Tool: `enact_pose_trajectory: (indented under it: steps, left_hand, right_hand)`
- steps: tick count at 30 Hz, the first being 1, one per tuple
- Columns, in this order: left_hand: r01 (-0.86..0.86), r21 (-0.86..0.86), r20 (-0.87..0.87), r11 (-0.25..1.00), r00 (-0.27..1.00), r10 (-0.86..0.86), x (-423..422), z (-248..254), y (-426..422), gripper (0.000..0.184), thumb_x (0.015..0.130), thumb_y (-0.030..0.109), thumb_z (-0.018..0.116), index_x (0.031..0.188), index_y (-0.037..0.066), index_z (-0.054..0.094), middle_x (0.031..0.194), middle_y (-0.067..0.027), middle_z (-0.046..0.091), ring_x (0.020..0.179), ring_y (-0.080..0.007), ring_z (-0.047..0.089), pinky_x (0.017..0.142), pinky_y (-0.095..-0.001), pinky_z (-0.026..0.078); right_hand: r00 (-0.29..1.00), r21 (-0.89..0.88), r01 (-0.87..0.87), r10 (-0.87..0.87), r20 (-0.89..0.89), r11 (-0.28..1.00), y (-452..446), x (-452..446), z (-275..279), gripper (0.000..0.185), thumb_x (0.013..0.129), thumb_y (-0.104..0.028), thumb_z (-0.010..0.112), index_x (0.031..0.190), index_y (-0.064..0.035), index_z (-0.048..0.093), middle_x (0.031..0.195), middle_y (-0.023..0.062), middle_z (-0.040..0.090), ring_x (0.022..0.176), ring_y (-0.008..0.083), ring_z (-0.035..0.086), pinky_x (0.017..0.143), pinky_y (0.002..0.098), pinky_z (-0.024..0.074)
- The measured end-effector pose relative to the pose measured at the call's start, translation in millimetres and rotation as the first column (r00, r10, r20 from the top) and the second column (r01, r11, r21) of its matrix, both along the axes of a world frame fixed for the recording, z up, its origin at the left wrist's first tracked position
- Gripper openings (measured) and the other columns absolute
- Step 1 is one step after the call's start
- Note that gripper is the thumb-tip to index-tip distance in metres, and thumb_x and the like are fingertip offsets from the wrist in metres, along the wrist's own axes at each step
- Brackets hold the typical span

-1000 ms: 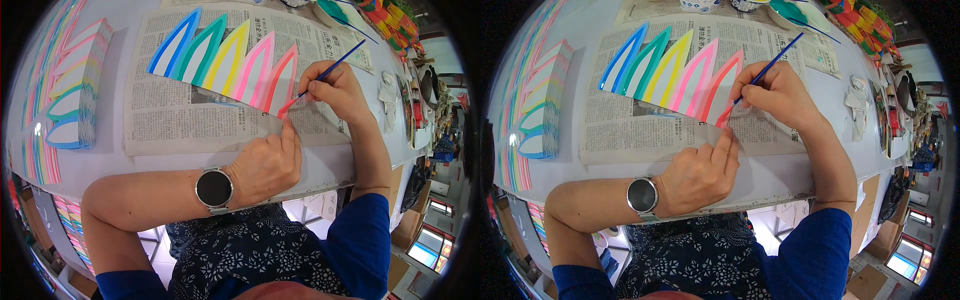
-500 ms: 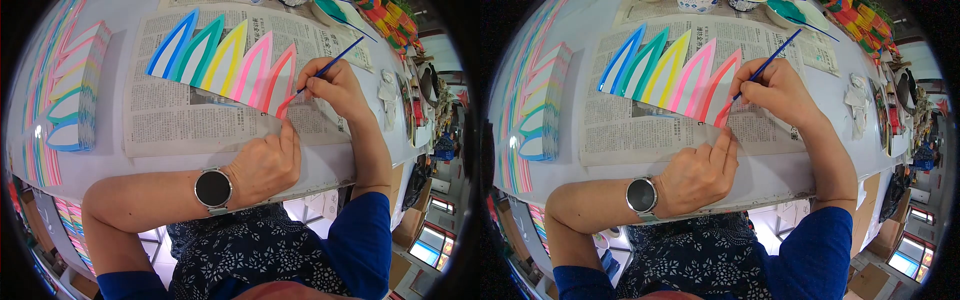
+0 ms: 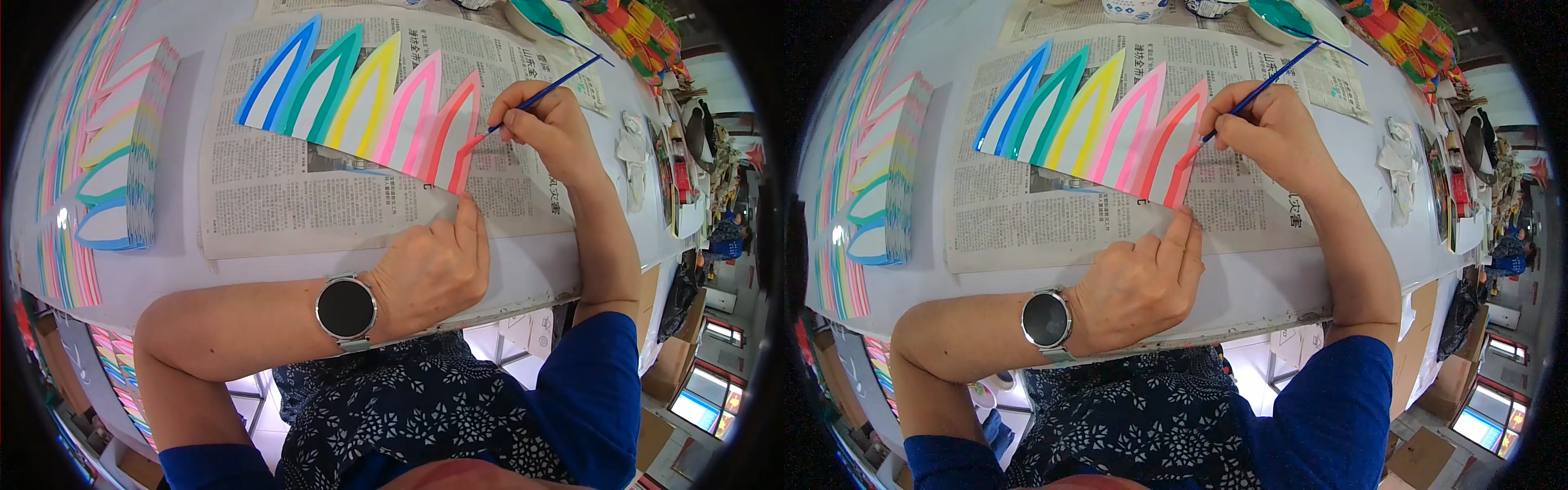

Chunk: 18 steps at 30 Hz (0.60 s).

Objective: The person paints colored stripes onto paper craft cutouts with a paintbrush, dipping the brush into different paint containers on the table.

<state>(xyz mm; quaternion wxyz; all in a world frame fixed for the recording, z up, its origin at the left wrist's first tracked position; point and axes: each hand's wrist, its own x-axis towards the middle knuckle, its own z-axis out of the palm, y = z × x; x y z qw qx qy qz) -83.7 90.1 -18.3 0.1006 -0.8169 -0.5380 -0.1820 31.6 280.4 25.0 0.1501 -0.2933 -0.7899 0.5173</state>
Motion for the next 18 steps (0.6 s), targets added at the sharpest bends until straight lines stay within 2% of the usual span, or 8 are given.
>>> enact_pose_trajectory:
  steps: [18]
  left_hand:
    - [0.006,0.008,-0.002,1.000,1.000,-0.006,-0.3,-0.7,0.6,0.032,0.075,0.007,0.061,0.099,-0.012,0.065,0.106,-0.0307,0.064,0.055,-0.0141,0.055,0.041,-0.0242,0.045]
  right_hand:
    - [0.998,0.125,0.062,-0.058,-0.037,0.990,15.7,0.6,-6.5,0.018,0.087,-0.012,0.055,0.090,0.0019,0.066,0.071,0.0022,0.061,0.066,0.0062,0.051,0.061,0.0214,0.0394]
